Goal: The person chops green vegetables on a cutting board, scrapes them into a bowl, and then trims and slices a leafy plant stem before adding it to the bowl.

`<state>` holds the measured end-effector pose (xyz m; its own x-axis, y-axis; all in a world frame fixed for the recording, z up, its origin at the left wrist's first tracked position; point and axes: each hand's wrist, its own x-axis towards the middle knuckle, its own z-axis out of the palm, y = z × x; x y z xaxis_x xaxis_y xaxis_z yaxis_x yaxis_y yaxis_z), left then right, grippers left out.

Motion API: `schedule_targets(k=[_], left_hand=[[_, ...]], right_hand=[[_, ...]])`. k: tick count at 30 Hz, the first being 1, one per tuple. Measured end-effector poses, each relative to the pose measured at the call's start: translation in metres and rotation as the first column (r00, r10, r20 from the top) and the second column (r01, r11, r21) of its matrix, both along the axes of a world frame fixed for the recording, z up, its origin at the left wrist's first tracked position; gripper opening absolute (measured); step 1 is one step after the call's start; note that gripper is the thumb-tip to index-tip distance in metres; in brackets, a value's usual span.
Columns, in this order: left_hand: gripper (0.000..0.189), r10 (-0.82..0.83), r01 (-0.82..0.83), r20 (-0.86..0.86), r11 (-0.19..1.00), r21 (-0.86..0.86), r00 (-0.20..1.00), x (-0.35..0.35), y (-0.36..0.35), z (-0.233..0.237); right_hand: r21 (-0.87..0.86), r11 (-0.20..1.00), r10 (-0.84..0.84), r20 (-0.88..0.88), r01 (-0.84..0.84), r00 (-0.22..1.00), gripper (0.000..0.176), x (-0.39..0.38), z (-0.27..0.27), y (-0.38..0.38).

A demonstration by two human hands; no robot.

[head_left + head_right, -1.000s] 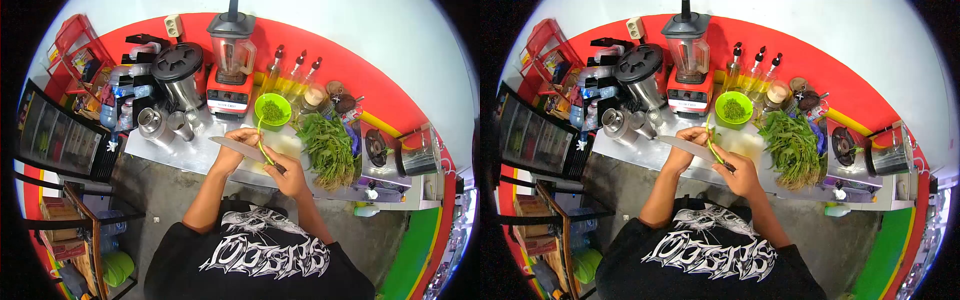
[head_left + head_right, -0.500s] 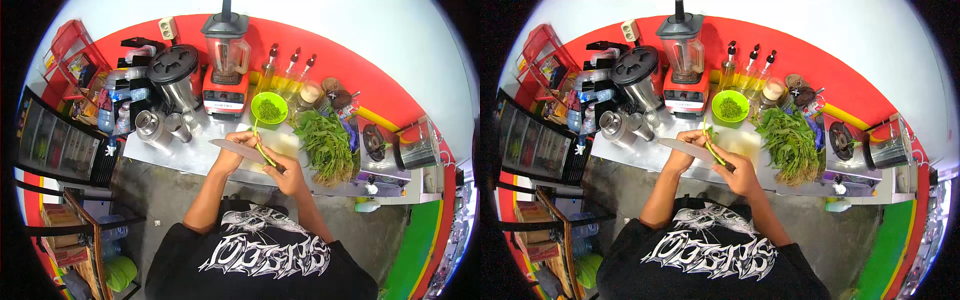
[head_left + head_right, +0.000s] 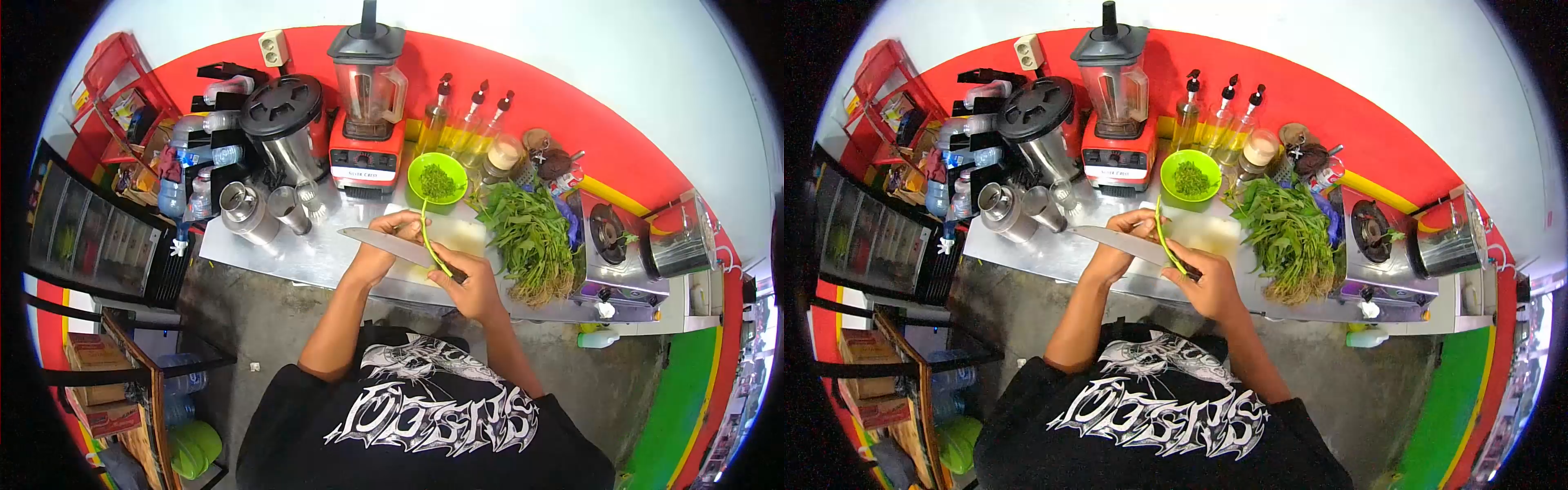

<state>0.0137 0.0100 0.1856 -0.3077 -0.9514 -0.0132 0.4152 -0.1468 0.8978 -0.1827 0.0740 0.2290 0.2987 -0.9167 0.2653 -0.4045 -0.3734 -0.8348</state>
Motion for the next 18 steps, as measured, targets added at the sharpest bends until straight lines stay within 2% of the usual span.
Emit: schedule_targets(k=[5, 8, 13, 16, 18], left_hand=[[0.019, -0.001, 0.003, 0.034, 0.998, -0.067, 0.999, 0.006, -0.005, -0.007], [0.02, 0.015, -0.011, 0.043, 0.996, -0.091, 0.999, 0.001, -0.001, -0.002], [0.017, -0.02, 0.026, 0.085, 0.997, -0.076, 0.996, 0.002, -0.002, -0.005], [0.019, -0.021, 0.027, 0.08, 0.997, -0.079, 0.997, 0.001, -0.001, -0.001], [0.02, 0.005, -0.004, 0.058, 1.0, -0.023, 0.998, 0.003, -0.002, 0.0]], right_hand=[[0.073, 0.997, 0.013, -0.075, -0.008, 0.997, 0.051, 0.0, 0.007, 0.003], [0.108, 0.994, 0.008, -0.06, -0.001, 0.998, 0.051, 0.0, 0.005, 0.005], [0.075, 0.997, 0.021, -0.094, -0.014, 0.995, 0.05, -0.004, -0.002, 0.006], [0.034, 0.999, 0.024, -0.003, -0.023, 1.0, 0.049, -0.003, -0.008, 0.007], [-0.06, 0.996, 0.06, -0.053, -0.063, 0.997, 0.049, -0.004, -0.007, 0.006]])
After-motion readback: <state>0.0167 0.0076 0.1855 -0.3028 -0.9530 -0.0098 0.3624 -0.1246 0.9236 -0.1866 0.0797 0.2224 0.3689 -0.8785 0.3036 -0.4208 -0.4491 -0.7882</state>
